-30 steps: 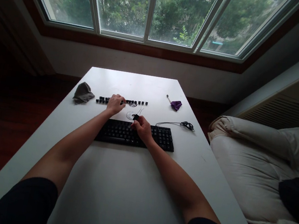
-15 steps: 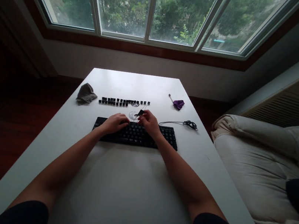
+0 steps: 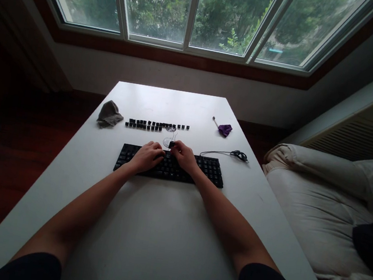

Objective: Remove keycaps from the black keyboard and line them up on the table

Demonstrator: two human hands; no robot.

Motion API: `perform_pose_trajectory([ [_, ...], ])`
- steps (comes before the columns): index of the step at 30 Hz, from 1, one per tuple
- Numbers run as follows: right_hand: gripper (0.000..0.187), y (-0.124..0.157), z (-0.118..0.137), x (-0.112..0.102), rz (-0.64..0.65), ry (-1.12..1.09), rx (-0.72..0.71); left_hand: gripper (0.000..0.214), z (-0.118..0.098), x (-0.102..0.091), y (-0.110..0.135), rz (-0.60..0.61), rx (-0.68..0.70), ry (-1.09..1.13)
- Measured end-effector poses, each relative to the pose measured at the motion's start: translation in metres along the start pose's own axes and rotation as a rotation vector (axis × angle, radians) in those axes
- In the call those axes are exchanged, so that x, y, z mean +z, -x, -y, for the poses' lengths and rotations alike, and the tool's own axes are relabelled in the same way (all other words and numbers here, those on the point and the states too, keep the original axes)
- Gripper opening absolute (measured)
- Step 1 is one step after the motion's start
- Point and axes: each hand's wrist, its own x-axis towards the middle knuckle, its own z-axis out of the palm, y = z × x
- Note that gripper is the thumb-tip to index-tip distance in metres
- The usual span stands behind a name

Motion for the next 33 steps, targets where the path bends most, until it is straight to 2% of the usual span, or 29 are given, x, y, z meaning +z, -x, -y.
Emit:
perform_pose_trajectory([
  [5,0.014,0.007,-0.004,0.001,0.050,0.110,-0.096,0.023,-0.001,0.000,0.000,-0.005,-0.007,-0.024],
  [13,0.012,0.018,-0.001,0.006,-0.007,0.247,-0.202,0.023,-0.010,0.000,-0.002,-0.008,-0.075,-0.091],
  [21,0.017,0.019,0.001,0.004,-0.058,0.198,-0.097,0.024,-0.014,0.009,-0.004,-0.049,-0.092,-0.094],
  [26,0.022,0.018,0.007,0.002,-0.155,0.017,0.026,0.022,-0.015,0.009,-0.005,-0.052,-0.066,-0.056],
  [33,0.023,0.021,0.015,0.007,-0.179,-0.083,0.026,0.023,-0.022,0.005,-0.005,-0.141,-0.161,0.155],
])
